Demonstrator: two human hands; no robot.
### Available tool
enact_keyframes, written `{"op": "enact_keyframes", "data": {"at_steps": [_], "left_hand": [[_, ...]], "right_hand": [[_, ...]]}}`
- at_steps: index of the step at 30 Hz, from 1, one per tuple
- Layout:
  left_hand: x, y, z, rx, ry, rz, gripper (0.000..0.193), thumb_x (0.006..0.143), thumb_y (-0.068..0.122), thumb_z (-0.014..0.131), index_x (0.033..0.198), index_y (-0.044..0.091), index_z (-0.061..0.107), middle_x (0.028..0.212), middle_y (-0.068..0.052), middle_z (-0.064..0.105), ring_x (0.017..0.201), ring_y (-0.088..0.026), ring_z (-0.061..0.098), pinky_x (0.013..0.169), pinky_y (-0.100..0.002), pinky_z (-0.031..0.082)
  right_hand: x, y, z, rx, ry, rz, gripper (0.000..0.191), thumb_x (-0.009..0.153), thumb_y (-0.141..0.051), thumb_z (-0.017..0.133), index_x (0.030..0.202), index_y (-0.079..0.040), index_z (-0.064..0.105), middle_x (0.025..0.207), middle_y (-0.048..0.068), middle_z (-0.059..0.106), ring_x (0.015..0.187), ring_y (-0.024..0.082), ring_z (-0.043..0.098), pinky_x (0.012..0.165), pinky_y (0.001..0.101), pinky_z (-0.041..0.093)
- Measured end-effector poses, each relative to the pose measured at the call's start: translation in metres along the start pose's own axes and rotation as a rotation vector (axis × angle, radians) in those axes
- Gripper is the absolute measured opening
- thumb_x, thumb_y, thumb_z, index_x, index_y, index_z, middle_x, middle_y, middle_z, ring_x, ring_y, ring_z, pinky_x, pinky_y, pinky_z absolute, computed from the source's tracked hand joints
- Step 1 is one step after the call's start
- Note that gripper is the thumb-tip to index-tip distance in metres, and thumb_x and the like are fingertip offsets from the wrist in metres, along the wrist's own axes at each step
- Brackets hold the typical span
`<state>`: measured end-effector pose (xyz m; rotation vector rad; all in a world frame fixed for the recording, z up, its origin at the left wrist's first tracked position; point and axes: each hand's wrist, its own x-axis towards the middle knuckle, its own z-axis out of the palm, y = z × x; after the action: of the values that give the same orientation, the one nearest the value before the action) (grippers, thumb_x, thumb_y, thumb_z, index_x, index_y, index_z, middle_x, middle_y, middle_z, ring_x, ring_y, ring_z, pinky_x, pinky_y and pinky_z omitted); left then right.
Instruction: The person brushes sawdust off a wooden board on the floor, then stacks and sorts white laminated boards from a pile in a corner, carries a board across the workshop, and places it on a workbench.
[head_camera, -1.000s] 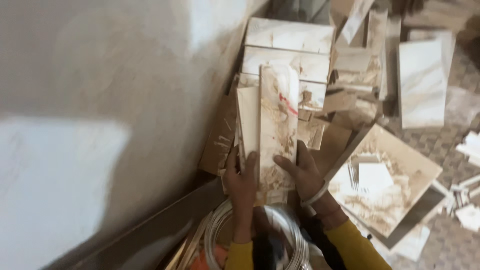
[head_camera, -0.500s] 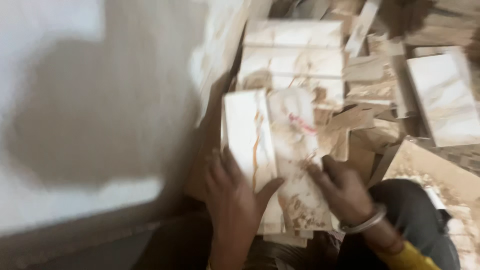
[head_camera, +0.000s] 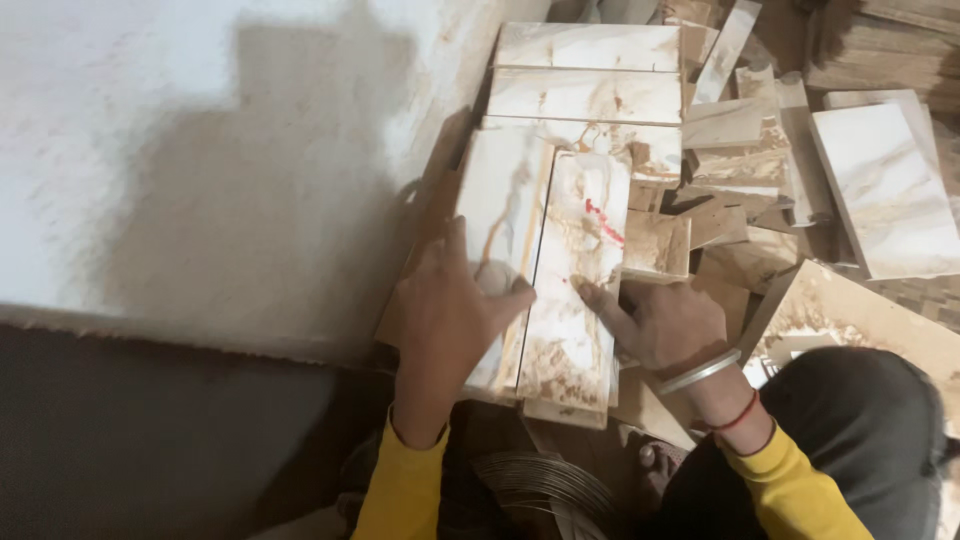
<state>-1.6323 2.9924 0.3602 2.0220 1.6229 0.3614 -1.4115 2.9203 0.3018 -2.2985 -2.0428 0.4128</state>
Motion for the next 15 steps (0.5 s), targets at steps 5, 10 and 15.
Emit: {"op": "enact_keyframes", "data": {"at_steps": [5, 10, 15], "left_hand": [[-0.003, -0.001, 0.006, 0.065, 0.162, 0.093, 0.092, 0.075, 0.046, 0.081, 0.146, -0.002, 0.046, 0.115, -0.029, 0.057, 0.090, -0.041, 0.069, 0.073, -0.048, 0.059], [-0.004, -0.006, 0.017, 0.102, 0.204, 0.171, 0.092, 0.074, 0.045, 0.083, 0.145, 0.000, 0.044, 0.116, -0.033, 0.052, 0.093, -0.048, 0.065, 0.074, -0.052, 0.057], [-0.005, -0.011, 0.025, 0.135, 0.271, 0.186, 0.096, 0.072, 0.046, 0.084, 0.146, 0.002, 0.042, 0.122, -0.038, 0.049, 0.094, -0.052, 0.064, 0.075, -0.054, 0.058]], "right_hand": [[0.000, 0.001, -0.024, 0.021, -0.142, 0.068, 0.069, 0.099, -0.074, 0.031, 0.107, -0.016, 0.068, 0.046, 0.004, 0.048, 0.040, 0.012, 0.049, 0.046, 0.0335, 0.048], [0.093, 0.066, -0.064, 0.009, -0.328, 0.070, 0.069, 0.094, -0.064, 0.045, 0.146, -0.019, 0.050, 0.092, 0.013, 0.072, 0.086, 0.030, 0.073, 0.088, 0.0446, 0.057], [0.199, 0.118, -0.041, -0.218, 0.118, -0.282, 0.101, 0.071, -0.061, 0.077, 0.153, -0.014, 0.043, 0.156, 0.017, 0.039, 0.136, 0.044, 0.041, 0.107, 0.0591, 0.039]]}}
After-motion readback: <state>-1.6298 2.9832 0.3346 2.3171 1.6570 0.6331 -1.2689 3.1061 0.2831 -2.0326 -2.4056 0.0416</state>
